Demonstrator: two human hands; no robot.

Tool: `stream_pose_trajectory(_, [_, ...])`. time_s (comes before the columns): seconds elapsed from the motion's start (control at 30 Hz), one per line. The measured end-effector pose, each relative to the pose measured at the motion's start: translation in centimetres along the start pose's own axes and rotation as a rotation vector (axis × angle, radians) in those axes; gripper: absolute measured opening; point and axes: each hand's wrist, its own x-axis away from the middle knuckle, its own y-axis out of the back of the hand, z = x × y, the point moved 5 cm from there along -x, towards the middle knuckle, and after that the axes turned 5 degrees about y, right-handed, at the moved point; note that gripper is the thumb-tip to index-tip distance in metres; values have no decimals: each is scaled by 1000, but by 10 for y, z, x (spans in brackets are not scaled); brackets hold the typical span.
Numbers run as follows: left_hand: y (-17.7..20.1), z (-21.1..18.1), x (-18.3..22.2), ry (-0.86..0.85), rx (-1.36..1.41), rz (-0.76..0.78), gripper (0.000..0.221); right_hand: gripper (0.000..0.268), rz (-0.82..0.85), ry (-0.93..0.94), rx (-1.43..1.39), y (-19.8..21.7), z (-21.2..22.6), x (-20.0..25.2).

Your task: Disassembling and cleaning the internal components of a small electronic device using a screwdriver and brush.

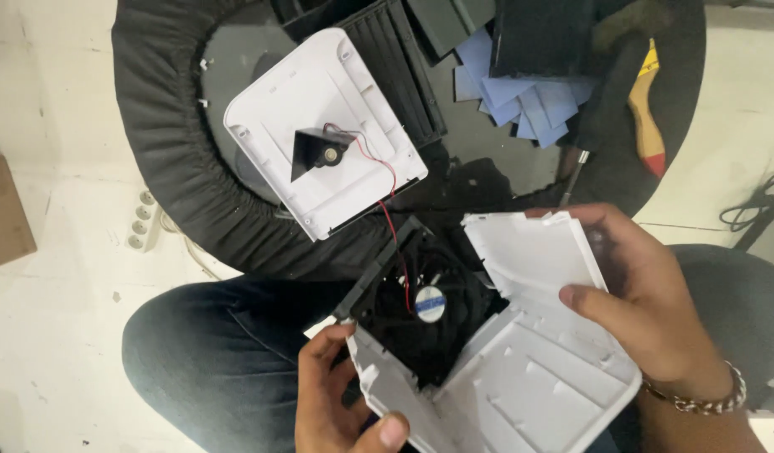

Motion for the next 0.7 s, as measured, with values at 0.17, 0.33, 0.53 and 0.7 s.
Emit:
stream_pose_trajectory(0.17, [12,-23,13,237,-303,-249,75,56,42,-293,-165,-10,-28,-15])
stream_pose_trajectory(0.33, [15,-48,10,140,-388,-321,62,61,37,-339,-302,-3,-29,-19])
stream_pose_trajectory(0.53, [12,-80,-1,127,-504,-328,53,59,32,-496,-479,-17,-47,-32])
stream_pose_trajectory(0.7, [16,-91,-18,-204,-522,-169,46,59,20,-508,-531,-10,-40,-38])
